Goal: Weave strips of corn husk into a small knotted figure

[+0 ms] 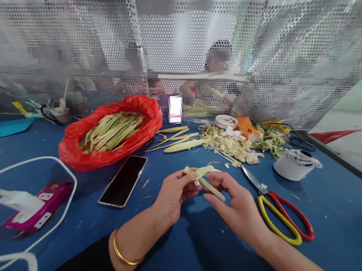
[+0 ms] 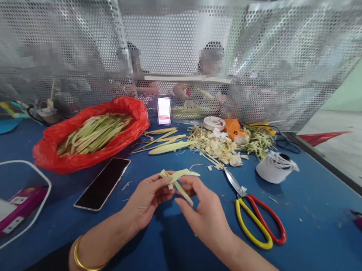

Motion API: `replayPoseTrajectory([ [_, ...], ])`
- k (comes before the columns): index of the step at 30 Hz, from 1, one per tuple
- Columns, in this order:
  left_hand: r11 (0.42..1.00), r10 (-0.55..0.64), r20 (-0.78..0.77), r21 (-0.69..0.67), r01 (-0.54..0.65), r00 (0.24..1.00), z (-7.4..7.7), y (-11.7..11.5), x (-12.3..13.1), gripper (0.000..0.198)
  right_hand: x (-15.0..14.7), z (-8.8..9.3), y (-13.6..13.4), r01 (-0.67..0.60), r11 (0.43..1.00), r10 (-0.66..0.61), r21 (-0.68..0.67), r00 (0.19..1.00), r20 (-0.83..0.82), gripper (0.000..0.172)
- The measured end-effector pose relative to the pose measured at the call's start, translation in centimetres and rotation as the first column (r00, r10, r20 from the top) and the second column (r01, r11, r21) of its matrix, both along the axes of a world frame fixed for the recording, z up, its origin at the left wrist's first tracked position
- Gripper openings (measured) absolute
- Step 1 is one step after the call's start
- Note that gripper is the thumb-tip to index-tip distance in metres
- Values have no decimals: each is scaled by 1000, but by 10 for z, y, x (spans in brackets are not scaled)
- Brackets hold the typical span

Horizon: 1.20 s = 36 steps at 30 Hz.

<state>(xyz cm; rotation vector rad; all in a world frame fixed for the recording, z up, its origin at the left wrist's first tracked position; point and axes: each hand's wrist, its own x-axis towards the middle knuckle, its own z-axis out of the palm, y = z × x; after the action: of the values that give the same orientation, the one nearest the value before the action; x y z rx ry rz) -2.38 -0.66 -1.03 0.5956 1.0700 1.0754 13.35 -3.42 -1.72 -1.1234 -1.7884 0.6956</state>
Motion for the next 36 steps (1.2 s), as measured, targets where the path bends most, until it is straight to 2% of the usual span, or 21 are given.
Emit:
replayPoseTrajectory([
  [2,1000,-3,-11,23,4,1000,0,-1,0,22,1,2,0,-81,972,43,221,984,174,22],
  [4,998,-18,-35,58,20,999,0,-3,2,22,2,3,0,-149,910,26,387,952,305,22],
  [7,992,-60,-71,106,68,996,0,-6,4,25,1,5,1,-183,836,-35,518,923,383,17],
  [9,982,-98,-91,154,111,991,1,-8,4,27,2,5,1,-133,826,-82,548,933,350,14],
  [13,953,-165,-166,228,200,972,2,-9,5,32,5,6,2,8,904,-99,427,977,190,12],
  [15,944,-171,-204,246,220,964,2,-9,6,32,6,6,4,44,927,-114,372,979,170,10],
  [17,936,-173,-230,265,232,958,2,-10,7,30,7,7,5,56,922,-147,384,966,214,9],
  [21,936,-189,-246,247,250,951,1,-12,8,28,6,9,5,18,873,-200,488,925,323,10],
  [26,948,-224,-141,199,249,964,2,-13,7,30,5,7,5,-11,862,-249,507,863,441,13],
  [29,939,-244,-142,211,270,959,4,-14,8,26,6,3,6,17,879,-266,477,848,459,15],
  [32,925,-258,-173,240,294,951,7,-16,10,22,7,-1,7,83,905,-272,418,867,417,17],
  [36,900,-278,-206,285,329,938,8,-17,12,21,6,-2,9,220,940,-297,262,905,305,22],
])
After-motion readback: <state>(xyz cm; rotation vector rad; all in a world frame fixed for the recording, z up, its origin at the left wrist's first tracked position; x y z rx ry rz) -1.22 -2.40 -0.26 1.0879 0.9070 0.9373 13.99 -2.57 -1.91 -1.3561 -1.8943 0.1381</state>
